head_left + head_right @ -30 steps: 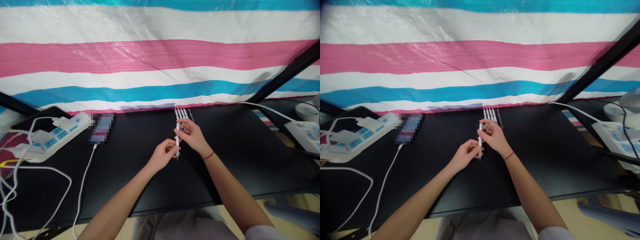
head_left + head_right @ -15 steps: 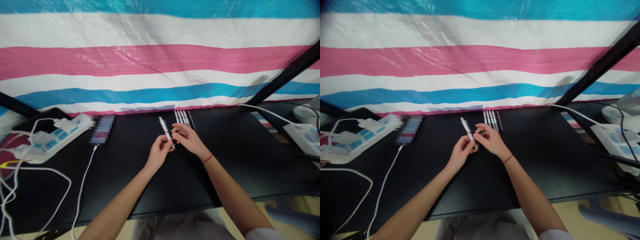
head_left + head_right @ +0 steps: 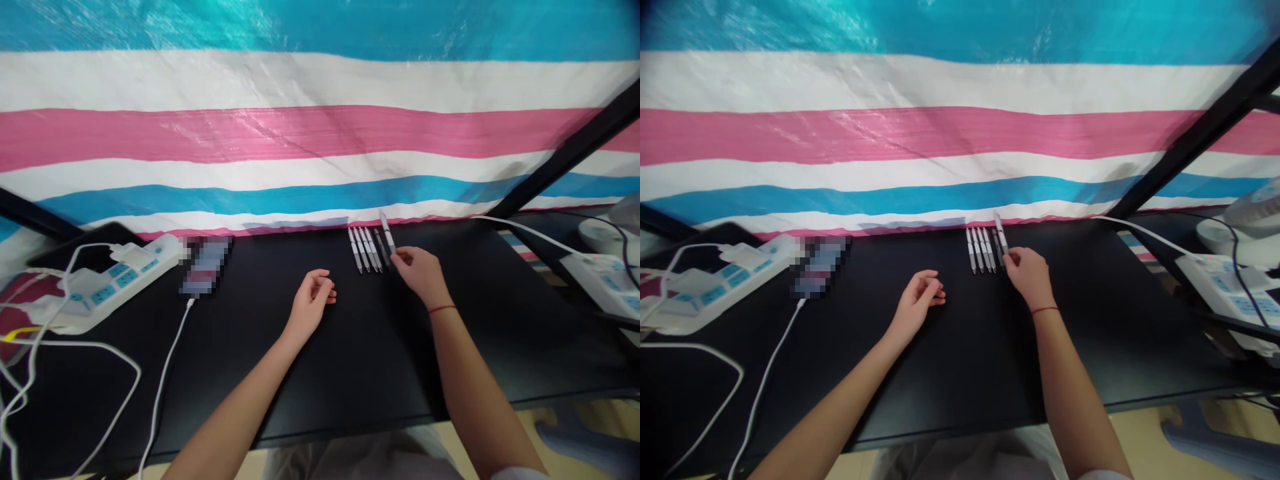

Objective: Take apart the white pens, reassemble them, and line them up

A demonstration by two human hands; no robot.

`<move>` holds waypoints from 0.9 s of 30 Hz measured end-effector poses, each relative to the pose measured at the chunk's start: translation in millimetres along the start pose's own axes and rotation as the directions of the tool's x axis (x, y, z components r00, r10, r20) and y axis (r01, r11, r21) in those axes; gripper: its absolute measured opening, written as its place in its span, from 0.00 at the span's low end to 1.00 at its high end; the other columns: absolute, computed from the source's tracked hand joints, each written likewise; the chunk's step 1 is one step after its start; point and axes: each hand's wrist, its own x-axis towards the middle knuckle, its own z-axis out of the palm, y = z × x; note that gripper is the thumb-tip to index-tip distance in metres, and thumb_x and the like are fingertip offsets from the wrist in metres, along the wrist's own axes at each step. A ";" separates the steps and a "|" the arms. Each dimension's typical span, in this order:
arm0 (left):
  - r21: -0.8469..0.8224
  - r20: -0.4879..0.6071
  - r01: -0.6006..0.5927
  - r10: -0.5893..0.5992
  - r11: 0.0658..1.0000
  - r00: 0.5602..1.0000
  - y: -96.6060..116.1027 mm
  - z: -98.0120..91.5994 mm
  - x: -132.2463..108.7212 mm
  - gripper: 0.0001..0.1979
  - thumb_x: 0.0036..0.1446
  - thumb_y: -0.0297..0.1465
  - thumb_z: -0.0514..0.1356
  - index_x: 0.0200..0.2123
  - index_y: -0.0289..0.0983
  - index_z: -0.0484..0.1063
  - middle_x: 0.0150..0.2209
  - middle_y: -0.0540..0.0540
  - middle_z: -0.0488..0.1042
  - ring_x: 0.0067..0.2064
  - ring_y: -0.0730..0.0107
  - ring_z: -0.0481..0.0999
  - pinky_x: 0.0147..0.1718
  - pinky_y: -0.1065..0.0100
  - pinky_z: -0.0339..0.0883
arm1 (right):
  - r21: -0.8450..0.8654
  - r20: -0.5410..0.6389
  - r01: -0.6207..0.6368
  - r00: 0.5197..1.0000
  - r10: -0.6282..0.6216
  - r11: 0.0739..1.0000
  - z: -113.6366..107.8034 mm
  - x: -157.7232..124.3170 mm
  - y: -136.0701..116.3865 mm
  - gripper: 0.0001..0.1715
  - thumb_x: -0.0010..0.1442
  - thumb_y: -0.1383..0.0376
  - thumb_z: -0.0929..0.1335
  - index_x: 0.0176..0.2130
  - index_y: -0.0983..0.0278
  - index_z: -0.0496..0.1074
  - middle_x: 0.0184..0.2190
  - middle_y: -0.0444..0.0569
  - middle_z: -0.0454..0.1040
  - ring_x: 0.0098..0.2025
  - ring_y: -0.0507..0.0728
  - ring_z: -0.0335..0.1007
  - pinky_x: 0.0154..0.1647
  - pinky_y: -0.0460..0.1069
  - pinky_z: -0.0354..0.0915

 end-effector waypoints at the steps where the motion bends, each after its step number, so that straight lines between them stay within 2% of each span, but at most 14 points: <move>1: 0.008 0.001 -0.001 0.001 1.000 1.000 -0.4 -0.3 0.2 0.16 0.54 0.39 0.60 0.43 0.37 0.65 0.32 0.51 0.68 0.32 0.74 0.73 0.32 0.69 0.73 | -0.087 0.024 -0.065 0.997 0.068 0.994 -2.2 3.6 8.7 0.11 0.56 0.63 0.66 0.35 0.65 0.77 0.31 0.52 0.78 0.35 0.59 0.75 0.38 0.50 0.65; 4: 0.026 0.020 -0.016 0.016 1.000 1.000 -1.9 -1.1 0.8 0.15 0.54 0.37 0.60 0.43 0.37 0.65 0.32 0.51 0.68 0.31 0.75 0.73 0.31 0.70 0.72 | -0.190 0.067 -0.137 0.986 0.152 0.972 -2.0 7.7 20.7 0.11 0.56 0.63 0.66 0.35 0.64 0.78 0.31 0.51 0.79 0.37 0.60 0.75 0.36 0.49 0.64; 11: 0.084 0.036 -0.039 0.036 0.996 0.999 -5.7 -2.7 1.9 0.13 0.55 0.37 0.58 0.42 0.37 0.66 0.32 0.51 0.68 0.31 0.74 0.73 0.31 0.68 0.72 | -0.180 0.136 -0.086 0.984 0.111 0.980 7.3 2.8 6.4 0.15 0.57 0.59 0.64 0.34 0.61 0.78 0.31 0.50 0.79 0.36 0.59 0.75 0.33 0.48 0.62; 14: 0.237 0.043 -0.115 0.108 0.965 0.993 -6.5 -7.2 3.2 0.12 0.57 0.37 0.56 0.42 0.37 0.68 0.33 0.49 0.70 0.32 0.72 0.73 0.33 0.67 0.71 | -0.170 0.148 -0.063 0.985 0.089 0.983 8.1 2.6 6.8 0.15 0.58 0.60 0.63 0.36 0.61 0.78 0.31 0.49 0.79 0.36 0.58 0.74 0.33 0.48 0.61; 17: 0.472 0.041 -0.232 0.241 0.850 0.970 -5.6 -12.9 5.2 0.10 0.59 0.35 0.55 0.41 0.38 0.70 0.36 0.47 0.73 0.35 0.69 0.74 0.38 0.65 0.69 | -0.141 0.161 -0.058 0.984 0.080 0.988 6.4 3.4 9.5 0.14 0.57 0.60 0.64 0.37 0.60 0.77 0.31 0.48 0.78 0.35 0.58 0.73 0.32 0.48 0.60; 19: 0.582 0.039 -0.285 0.324 0.762 0.945 -4.3 -14.9 6.2 0.10 0.60 0.34 0.54 0.41 0.38 0.71 0.37 0.46 0.74 0.38 0.68 0.73 0.41 0.64 0.67 | -0.104 0.125 -0.060 0.989 0.073 0.993 5.6 2.1 5.9 0.14 0.57 0.61 0.63 0.37 0.61 0.76 0.29 0.48 0.77 0.33 0.57 0.72 0.32 0.48 0.59; 21: 0.663 0.059 -0.322 0.381 0.676 0.923 -3.1 -14.3 6.3 0.10 0.60 0.33 0.53 0.41 0.38 0.71 0.38 0.45 0.74 0.40 0.67 0.73 0.43 0.64 0.65 | -0.067 0.010 -0.051 0.999 0.052 0.996 7.6 -3.0 -6.2 0.14 0.59 0.61 0.62 0.36 0.62 0.75 0.28 0.48 0.75 0.31 0.56 0.70 0.31 0.47 0.58; 23: 0.747 0.107 -0.347 0.413 0.568 0.905 -2.5 -11.6 5.4 0.09 0.61 0.32 0.52 0.39 0.38 0.71 0.38 0.45 0.74 0.41 0.65 0.71 0.44 0.63 0.63 | -0.038 -0.099 0.021 0.995 -0.025 0.999 14.6 -13.2 -26.3 0.15 0.61 0.62 0.59 0.33 0.63 0.72 0.27 0.48 0.73 0.30 0.55 0.68 0.31 0.47 0.58; 25: 0.833 0.142 -0.336 0.416 0.440 0.898 -2.6 -8.0 3.8 0.10 0.61 0.32 0.51 0.37 0.38 0.71 0.37 0.45 0.75 0.42 0.63 0.70 0.45 0.62 0.61 | 0.000 -0.036 0.151 0.988 -0.151 0.988 26.0 -27.0 -49.4 0.15 0.62 0.62 0.58 0.31 0.62 0.70 0.25 0.46 0.71 0.28 0.53 0.66 0.31 0.46 0.57; 27: 0.901 0.135 -0.281 0.401 0.331 0.906 -3.5 -5.0 2.3 0.11 0.62 0.33 0.50 0.35 0.38 0.72 0.36 0.45 0.75 0.42 0.61 0.69 0.43 0.61 0.60 | 0.011 0.098 0.271 0.958 -0.271 0.962 39.2 -40.9 -69.0 0.15 0.63 0.62 0.59 0.29 0.62 0.68 0.26 0.46 0.72 0.28 0.53 0.67 0.30 0.46 0.55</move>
